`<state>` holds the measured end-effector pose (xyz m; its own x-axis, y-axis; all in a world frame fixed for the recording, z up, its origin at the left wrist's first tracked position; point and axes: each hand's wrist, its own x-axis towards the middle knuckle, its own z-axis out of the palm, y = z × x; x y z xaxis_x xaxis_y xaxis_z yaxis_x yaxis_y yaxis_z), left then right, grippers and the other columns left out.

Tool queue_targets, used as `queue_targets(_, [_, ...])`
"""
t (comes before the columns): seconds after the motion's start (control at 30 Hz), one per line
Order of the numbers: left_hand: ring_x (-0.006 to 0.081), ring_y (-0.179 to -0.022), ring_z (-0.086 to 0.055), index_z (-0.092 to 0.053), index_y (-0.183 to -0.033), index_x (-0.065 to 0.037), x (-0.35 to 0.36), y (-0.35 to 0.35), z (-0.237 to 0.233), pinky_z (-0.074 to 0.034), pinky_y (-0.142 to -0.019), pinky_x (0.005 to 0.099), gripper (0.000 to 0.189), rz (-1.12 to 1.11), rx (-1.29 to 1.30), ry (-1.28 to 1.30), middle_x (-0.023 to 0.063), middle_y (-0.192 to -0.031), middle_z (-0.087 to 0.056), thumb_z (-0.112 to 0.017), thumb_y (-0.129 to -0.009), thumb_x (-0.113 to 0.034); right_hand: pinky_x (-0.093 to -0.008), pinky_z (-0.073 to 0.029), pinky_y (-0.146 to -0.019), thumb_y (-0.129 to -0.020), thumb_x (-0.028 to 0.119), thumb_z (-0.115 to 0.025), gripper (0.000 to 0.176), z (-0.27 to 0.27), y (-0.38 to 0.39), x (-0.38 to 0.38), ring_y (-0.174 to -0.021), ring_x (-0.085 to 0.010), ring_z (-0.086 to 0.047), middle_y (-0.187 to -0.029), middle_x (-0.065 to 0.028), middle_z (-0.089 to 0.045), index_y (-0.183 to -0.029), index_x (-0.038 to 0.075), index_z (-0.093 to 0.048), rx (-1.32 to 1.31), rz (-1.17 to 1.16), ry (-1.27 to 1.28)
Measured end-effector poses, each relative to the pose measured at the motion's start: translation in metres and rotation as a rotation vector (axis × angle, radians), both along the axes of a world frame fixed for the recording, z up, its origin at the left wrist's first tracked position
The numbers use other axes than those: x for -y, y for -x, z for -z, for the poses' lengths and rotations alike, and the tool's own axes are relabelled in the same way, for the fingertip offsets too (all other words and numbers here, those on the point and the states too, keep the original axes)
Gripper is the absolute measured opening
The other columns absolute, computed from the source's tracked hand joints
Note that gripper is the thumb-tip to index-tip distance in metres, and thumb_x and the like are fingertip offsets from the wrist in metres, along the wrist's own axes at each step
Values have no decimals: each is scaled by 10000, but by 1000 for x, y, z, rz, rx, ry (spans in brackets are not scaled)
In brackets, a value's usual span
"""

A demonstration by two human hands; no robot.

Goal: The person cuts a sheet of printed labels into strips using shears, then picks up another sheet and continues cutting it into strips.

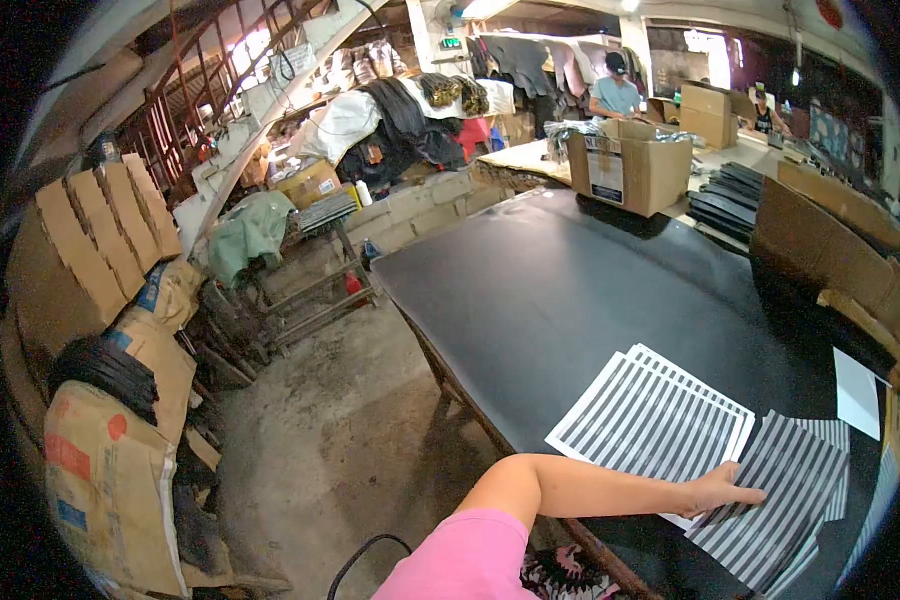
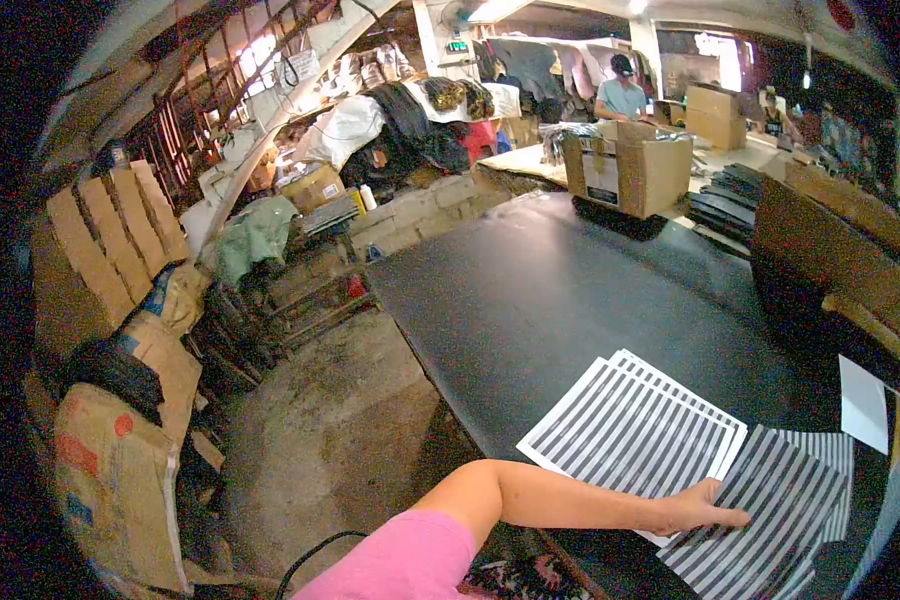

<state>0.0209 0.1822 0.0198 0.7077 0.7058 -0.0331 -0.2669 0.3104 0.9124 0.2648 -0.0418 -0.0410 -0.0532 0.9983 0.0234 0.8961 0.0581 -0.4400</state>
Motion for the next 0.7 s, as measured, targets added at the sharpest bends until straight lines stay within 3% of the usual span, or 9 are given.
queue_targets(0.03, [156, -945, -545, -497, -1107, 52, 2, 0, -5, -418, -864, 275, 545, 8, 28, 5, 100, -993, -594, -683, -747, -313, -486, -394, -827, -861, 297, -461, 507, 3, -2, -7, -956, -315, -483, -1038, -164, -517, -1227, -49, -409, 120, -146, -264])
queue_targets(0.07, [178, -975, -535, -499, -1113, 50, 1, 4, -10, -414, -871, 290, 615, -32, -274, -55, 113, -1031, -586, -690, -726, -388, -523, -372, -851, -832, 274, -502, 527, 5, 0, -6, -980, -335, -474, -1050, -173, -507, -1226, -62, -404, 248, -280, -515])
queue_targets(0.13, [221, -970, -522, -501, -1141, 33, 5, -2, -10, -402, -878, 338, 681, -158, -318, -128, 140, -1068, -565, -679, -706, -460, -273, -317, -321, -754, -21, -565, 98, 3, 53, -30, -343, -121, -388, -586, -50, -480, -812, -28, -486, -726, 696, -529])
queue_targets(0.17, [214, -974, -520, -501, -1141, 32, 5, 0, -14, -409, -862, 339, 685, -158, -406, -201, 139, -1079, -560, -680, -702, -463, -277, -309, -310, -757, -36, -552, 100, -36, 57, -28, -326, -121, -369, -610, -64, -499, -834, -27, -489, -1257, 867, -224])
queue_targets(0.23, [200, -913, -554, -523, -1118, 25, 3, 0, -13, -434, -818, 318, 647, -78, -480, -180, 121, -1021, -597, -667, -712, -458, -248, -286, -283, -748, -41, -557, 104, -97, 107, -21, -300, -95, -367, -569, -45, -482, -817, -21, -483, -865, 811, -137])
queue_targets(0.27, [188, -880, -568, -556, -1074, 28, -3, -5, 13, -449, -789, 319, 577, -187, -592, -284, 111, -975, -616, -670, -731, -421, -239, -278, -280, -744, -40, -548, 86, -87, 101, -16, -302, -91, -381, -513, -22, -449, -786, -11, -479, -866, 723, -174])
queue_targets(0.3, [174, -865, -572, -568, -1057, 27, 4, -4, 3, -455, -776, 314, 525, -141, -399, -235, 103, -962, -621, -674, -743, -381, -251, -329, -304, -682, 9, -679, 286, -89, 95, -12, -355, -112, -451, -562, -59, -509, -900, -47, -502, -918, 701, -62])
queue_targets(0.37, [145, -826, -578, -588, -1027, 22, 12, 2, -18, -463, -750, 293, 423, -79, -222, -120, 81, -929, -629, -678, -764, -297, -234, -328, -313, -690, 28, -675, 189, -101, 104, -14, -342, -103, -450, -494, -34, -486, -772, -36, -518, -940, 687, -88])
queue_targets(0.7, [67, -725, -555, -615, -942, 32, 13, 5, -25, -458, -641, 222, 228, -35, -148, -188, 35, -839, -635, -630, -816, -158, -213, -352, -339, -720, 34, -679, 236, -115, 96, -2, -388, -85, -490, -548, -30, -526, -893, -34, -533, -1082, 671, 131])
